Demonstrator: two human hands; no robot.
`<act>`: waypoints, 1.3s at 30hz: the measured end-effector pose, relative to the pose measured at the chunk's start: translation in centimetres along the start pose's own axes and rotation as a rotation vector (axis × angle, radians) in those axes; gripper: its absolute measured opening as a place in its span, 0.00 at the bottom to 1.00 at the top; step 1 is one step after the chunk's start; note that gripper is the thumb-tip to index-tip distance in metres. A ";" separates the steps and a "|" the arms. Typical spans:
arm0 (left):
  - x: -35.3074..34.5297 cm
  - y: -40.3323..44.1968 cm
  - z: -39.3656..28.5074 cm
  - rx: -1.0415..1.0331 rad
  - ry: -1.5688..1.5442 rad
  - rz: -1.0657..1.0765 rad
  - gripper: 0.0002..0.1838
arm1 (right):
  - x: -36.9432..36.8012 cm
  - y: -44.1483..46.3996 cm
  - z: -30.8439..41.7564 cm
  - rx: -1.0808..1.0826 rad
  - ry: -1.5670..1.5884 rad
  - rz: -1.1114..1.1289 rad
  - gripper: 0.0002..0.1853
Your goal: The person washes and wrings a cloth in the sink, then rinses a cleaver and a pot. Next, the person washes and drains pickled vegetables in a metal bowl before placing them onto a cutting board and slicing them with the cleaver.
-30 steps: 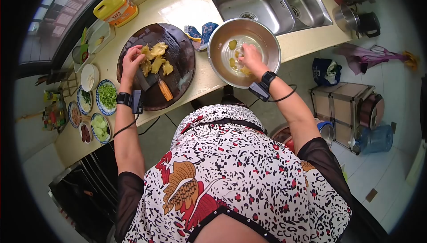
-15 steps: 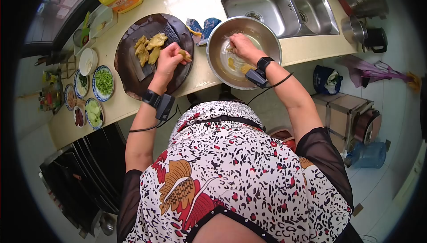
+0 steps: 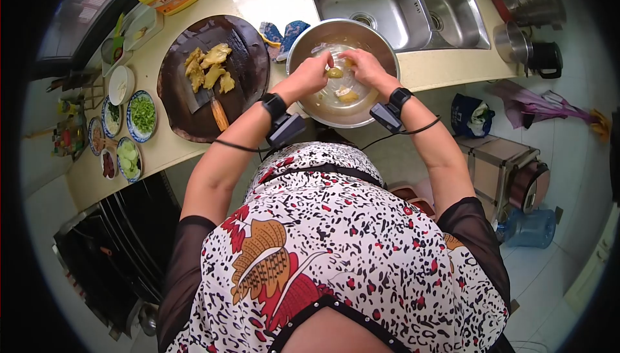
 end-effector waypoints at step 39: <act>-7.5 -0.9 2.0 0.189 0.067 0.175 0.11 | -4.5 -4.1 3.0 -0.112 0.165 0.152 0.22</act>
Point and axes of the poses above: each hand's wrist, its own y-axis towards the middle knuckle, its own x-axis out of the back of the hand, z = x × y, the point moved 9 cm from there along y, towards the middle knuckle, and after that the axes turned 5 degrees about y, right-handed, at the moved point
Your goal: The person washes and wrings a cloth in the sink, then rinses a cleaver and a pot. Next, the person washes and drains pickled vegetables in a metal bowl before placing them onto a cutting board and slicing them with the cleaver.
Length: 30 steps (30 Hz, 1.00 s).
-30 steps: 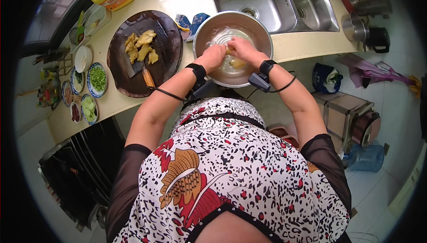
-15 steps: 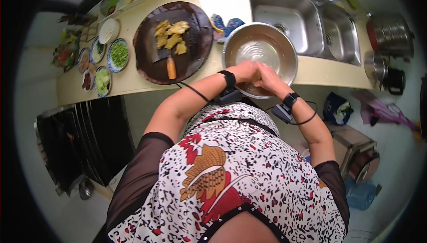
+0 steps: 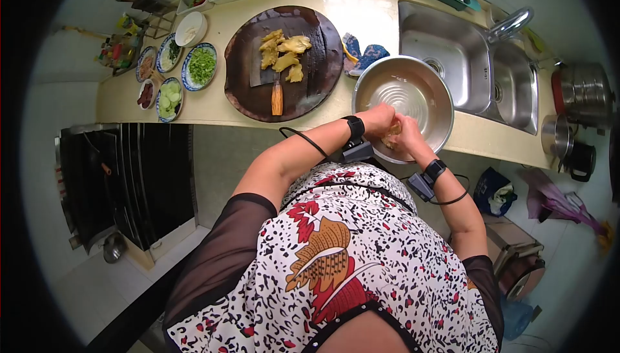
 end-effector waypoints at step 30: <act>25.9 -14.6 22.5 0.250 -0.144 -0.583 0.08 | -4.6 17.4 20.5 0.166 0.512 -0.099 0.13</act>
Point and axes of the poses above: each hand's wrist, its own y-axis towards the middle knuckle, its own x-axis out of the back of the hand, z = x × y, the point moved 9 cm from there along y, towards the middle knuckle, and after that the axes turned 5 degrees about y, right-handed, at the moved point
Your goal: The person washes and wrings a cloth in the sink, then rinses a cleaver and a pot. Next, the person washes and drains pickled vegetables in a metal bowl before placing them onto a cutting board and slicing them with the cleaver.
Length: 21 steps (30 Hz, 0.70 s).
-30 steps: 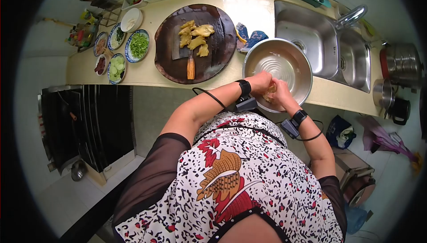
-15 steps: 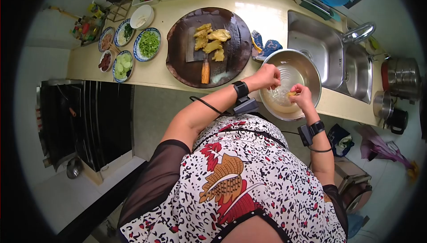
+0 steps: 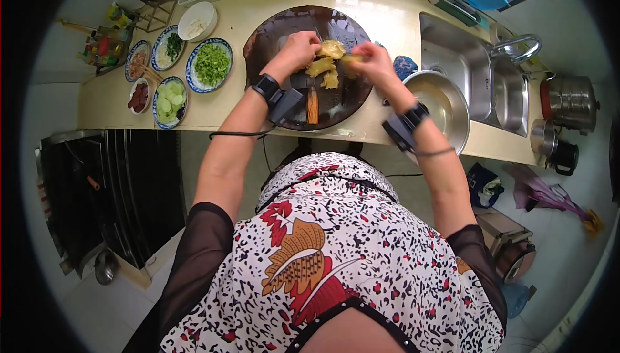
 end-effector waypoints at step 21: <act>4.0 -2.9 7.0 -0.040 -0.223 -0.129 0.08 | -6.3 -3.3 -2.5 -0.140 -0.775 -0.281 0.20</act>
Point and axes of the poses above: each hand's wrist, its own y-axis towards the middle knuckle, its own x-axis out of the back of the hand, z = x × y, the point moved 9 cm from there along y, towards the middle knuckle, and after that the axes turned 5 degrees about y, right-handed, at the moved point
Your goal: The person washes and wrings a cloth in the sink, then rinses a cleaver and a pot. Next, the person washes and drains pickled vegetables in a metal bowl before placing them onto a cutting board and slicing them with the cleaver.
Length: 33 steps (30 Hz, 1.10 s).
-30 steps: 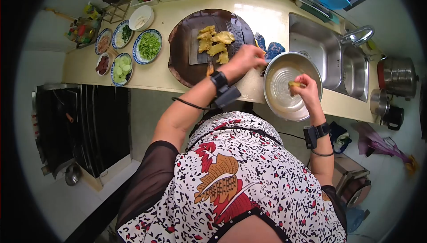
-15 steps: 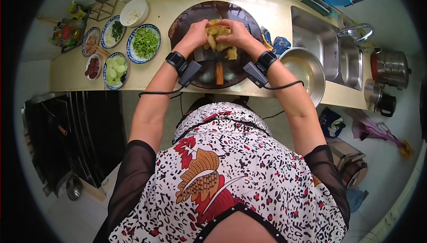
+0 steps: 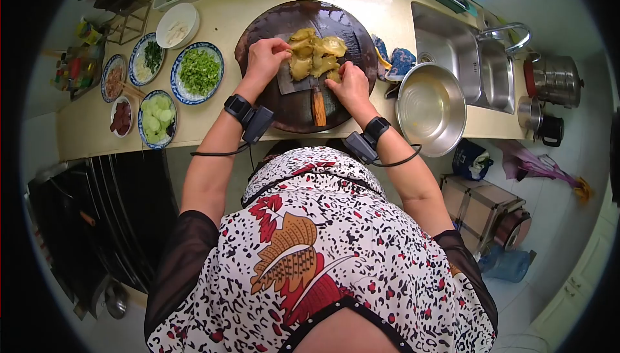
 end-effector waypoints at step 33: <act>-9.1 -3.2 -0.2 0.271 -0.231 0.388 0.07 | 0.1 -1.5 0.7 0.136 -0.050 -0.112 0.05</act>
Point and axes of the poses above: each hand's wrist, its own y-axis towards the middle knuckle, its own x-axis out of the back of the hand, z = x × y, the point moved 9 cm from there along y, towards the middle knuckle, and after that the axes turned 5 degrees about y, right-handed, at the moved point
